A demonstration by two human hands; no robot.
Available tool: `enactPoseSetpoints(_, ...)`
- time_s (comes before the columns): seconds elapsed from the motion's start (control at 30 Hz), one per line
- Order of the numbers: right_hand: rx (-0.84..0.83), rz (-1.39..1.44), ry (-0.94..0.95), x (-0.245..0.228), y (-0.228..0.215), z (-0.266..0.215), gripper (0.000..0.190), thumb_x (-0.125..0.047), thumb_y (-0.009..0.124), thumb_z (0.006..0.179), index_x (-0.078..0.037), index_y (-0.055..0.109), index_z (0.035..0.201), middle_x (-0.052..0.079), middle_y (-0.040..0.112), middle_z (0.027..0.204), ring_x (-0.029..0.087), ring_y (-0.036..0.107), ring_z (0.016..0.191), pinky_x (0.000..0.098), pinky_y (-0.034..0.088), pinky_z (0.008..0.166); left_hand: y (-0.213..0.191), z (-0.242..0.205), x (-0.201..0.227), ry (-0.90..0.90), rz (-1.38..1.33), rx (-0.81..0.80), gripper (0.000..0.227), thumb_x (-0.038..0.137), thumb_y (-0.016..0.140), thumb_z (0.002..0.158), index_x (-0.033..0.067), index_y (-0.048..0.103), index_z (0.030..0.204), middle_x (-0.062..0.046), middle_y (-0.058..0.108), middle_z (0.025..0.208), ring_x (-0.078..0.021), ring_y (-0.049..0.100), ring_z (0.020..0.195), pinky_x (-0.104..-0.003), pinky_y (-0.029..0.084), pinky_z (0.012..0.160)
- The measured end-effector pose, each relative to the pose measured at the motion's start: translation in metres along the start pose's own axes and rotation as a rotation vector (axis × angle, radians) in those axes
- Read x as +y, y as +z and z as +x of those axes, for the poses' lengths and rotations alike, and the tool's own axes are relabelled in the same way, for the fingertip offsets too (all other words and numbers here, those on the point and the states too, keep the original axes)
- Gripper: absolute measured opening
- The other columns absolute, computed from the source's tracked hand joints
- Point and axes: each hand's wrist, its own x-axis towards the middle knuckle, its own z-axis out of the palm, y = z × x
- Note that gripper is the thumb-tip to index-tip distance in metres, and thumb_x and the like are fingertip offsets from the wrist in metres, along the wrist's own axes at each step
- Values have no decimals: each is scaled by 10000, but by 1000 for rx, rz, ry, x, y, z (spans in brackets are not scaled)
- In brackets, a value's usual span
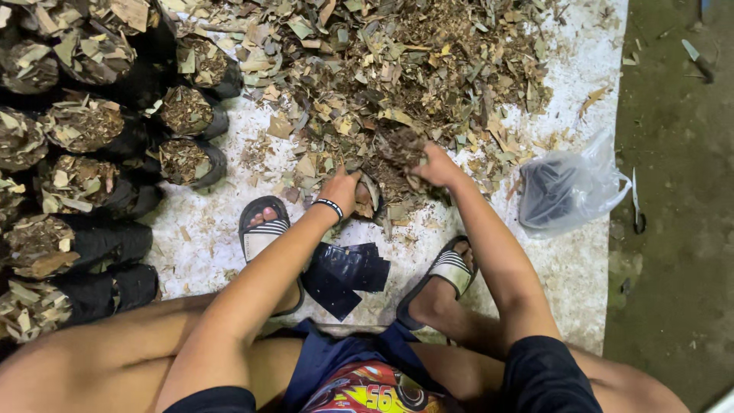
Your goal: The person scoops wood chips from a large pile and fills small black plastic pots, placing each filled pot into a growing stack. The person works by hand, handling the chips and pots directly without tools.
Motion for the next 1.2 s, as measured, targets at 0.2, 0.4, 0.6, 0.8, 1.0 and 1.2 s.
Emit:
enactPoseSetpoints(0.2,-228,-258,284,-82,-42,-39,1320,-447,974,601,-393,143,1625,204,81,1695,444,331,1489,510,353,1198,3,3,-4,139,23,119,591,-45,660,733,-33,580,1318,-279,558,1323,-491,629,1083,-507,533,935)
enactPoseSetpoints(0.4,-218,-205,438,-116,0,-37,1246,-379,909,712,-473,58,1616,219,-59,1682,496,287,1458,545,341,1176,-1,0,1,148,101,55,513,9,641,842,-5,574,1351,-237,563,1369,-448,640,1083,-504,533,931)
enactPoseSetpoints(0.6,25,-458,102,-43,89,-12,665,-102,683,917,-198,468,1538,307,446,1471,507,588,1222,530,511,1055,-7,-4,4,182,119,106,534,-1,640,816,36,620,1348,-172,591,1392,-408,658,1161,-513,527,970)
enactPoseSetpoints(0.8,177,-429,-99,19,107,-6,495,16,654,827,-87,657,1311,305,641,1237,451,690,1039,513,561,912,-24,-11,19,-119,42,-22,580,171,715,865,210,577,1427,-277,429,1471,-487,604,1158,-529,497,1001)
enactPoseSetpoints(1.0,412,141,55,23,63,-20,349,-26,775,799,-33,708,1141,236,756,998,360,741,893,471,580,849,-26,-14,20,-136,40,-51,800,142,775,748,185,495,1496,-291,458,1400,-494,618,1144,-508,517,1011)
enactPoseSetpoints(1.2,321,1395,358,-15,46,-44,297,-61,628,950,-21,618,1245,180,745,1042,266,735,842,404,612,690,-7,1,8,-117,-60,-27,777,109,733,778,125,483,1514,-299,487,1348,-478,552,1245,-481,465,1076)
